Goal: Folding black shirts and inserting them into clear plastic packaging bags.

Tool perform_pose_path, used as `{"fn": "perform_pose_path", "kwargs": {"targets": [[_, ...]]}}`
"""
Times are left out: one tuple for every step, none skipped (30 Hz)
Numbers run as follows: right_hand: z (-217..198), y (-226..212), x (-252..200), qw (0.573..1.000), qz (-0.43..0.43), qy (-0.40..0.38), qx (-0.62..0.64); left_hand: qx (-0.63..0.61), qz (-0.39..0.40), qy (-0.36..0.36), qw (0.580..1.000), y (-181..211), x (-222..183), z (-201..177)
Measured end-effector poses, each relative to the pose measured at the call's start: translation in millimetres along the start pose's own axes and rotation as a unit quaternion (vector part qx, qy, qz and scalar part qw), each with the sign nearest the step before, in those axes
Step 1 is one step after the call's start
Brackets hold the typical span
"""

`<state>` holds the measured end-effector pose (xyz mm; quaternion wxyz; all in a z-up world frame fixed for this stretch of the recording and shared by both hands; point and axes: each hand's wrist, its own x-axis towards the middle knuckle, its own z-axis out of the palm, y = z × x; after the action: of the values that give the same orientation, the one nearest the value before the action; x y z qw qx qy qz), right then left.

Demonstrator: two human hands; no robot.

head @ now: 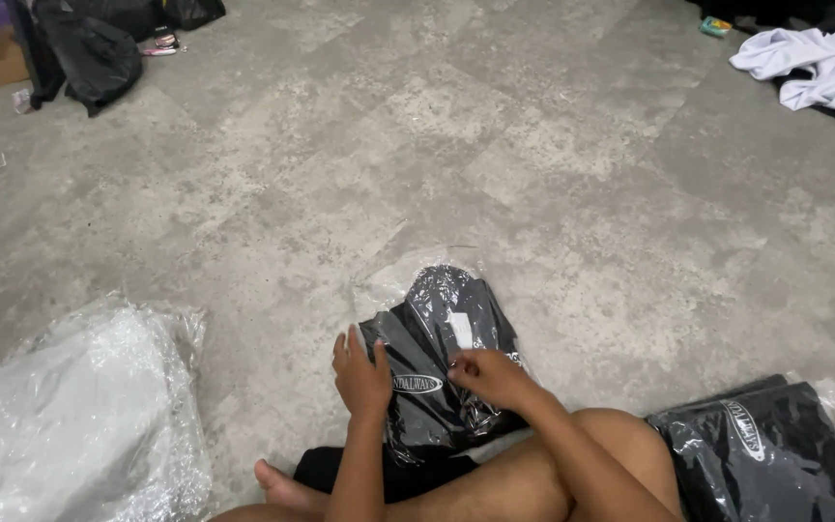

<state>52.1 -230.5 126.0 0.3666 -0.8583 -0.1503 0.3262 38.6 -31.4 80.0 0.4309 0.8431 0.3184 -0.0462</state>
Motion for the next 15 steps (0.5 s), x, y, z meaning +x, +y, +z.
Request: {"fn": "perform_pose_path", "kwargs": {"targets": [[-10, -12, 5, 0.994, -0.031, 0.089, -0.055, 0.080, 0.101, -0.004, 0.992, 15, -4, -9], [-21, -23, 11, 0.976, -0.062, 0.177, -0.111, 0.158, 0.200, -0.007, 0.967, 30, -7, -17], [-28, -20, 25, 0.977, -0.060, 0.176, -0.107, 0.161, 0.199, -0.010, 0.967, 34, 1, -15], [-35, -16, 39, 0.973, -0.036, 0.151, -0.173, 0.214, 0.245, -0.050, 0.944, 37, 11, -13], [-40, -11, 53, 0.963, -0.012, 0.124, -0.238, 0.267, 0.290, -0.091, 0.915, 40, 21, -10], [-45, -3, 68, 0.965, -0.009, 0.123, -0.233, 0.270, 0.289, -0.095, 0.914, 43, 32, -10], [-48, 5, 82, 0.952, 0.006, 0.110, -0.285, 0.299, 0.281, -0.118, 0.904, 47, 43, -10], [-52, 14, 96, 0.937, 0.021, 0.097, -0.335, 0.328, 0.273, -0.140, 0.893, 50, 54, -9], [-56, 19, 104, 0.938, 0.025, 0.092, -0.333, 0.329, 0.270, -0.145, 0.893, 47, 68, -3], [-61, 23, 112, 0.938, 0.032, 0.089, -0.333, 0.348, 0.272, -0.160, 0.883, 44, 82, 2], [-64, 26, 120, 0.938, 0.036, 0.084, -0.334, 0.366, 0.271, -0.173, 0.874, 40, 95, 6], [-70, 28, 127, 0.939, 0.037, 0.078, -0.333, 0.366, 0.266, -0.177, 0.874, 41, 104, 7], [-74, 31, 131, 0.950, 0.037, 0.075, -0.302, 0.374, 0.266, -0.190, 0.868, 41, 111, 7], [-78, 34, 135, 0.959, 0.038, 0.072, -0.271, 0.381, 0.265, -0.203, 0.862, 41, 118, 7], [-79, 40, 141, 0.960, 0.041, 0.068, -0.270, 0.381, 0.263, -0.208, 0.862, 37, 123, 12]]}}
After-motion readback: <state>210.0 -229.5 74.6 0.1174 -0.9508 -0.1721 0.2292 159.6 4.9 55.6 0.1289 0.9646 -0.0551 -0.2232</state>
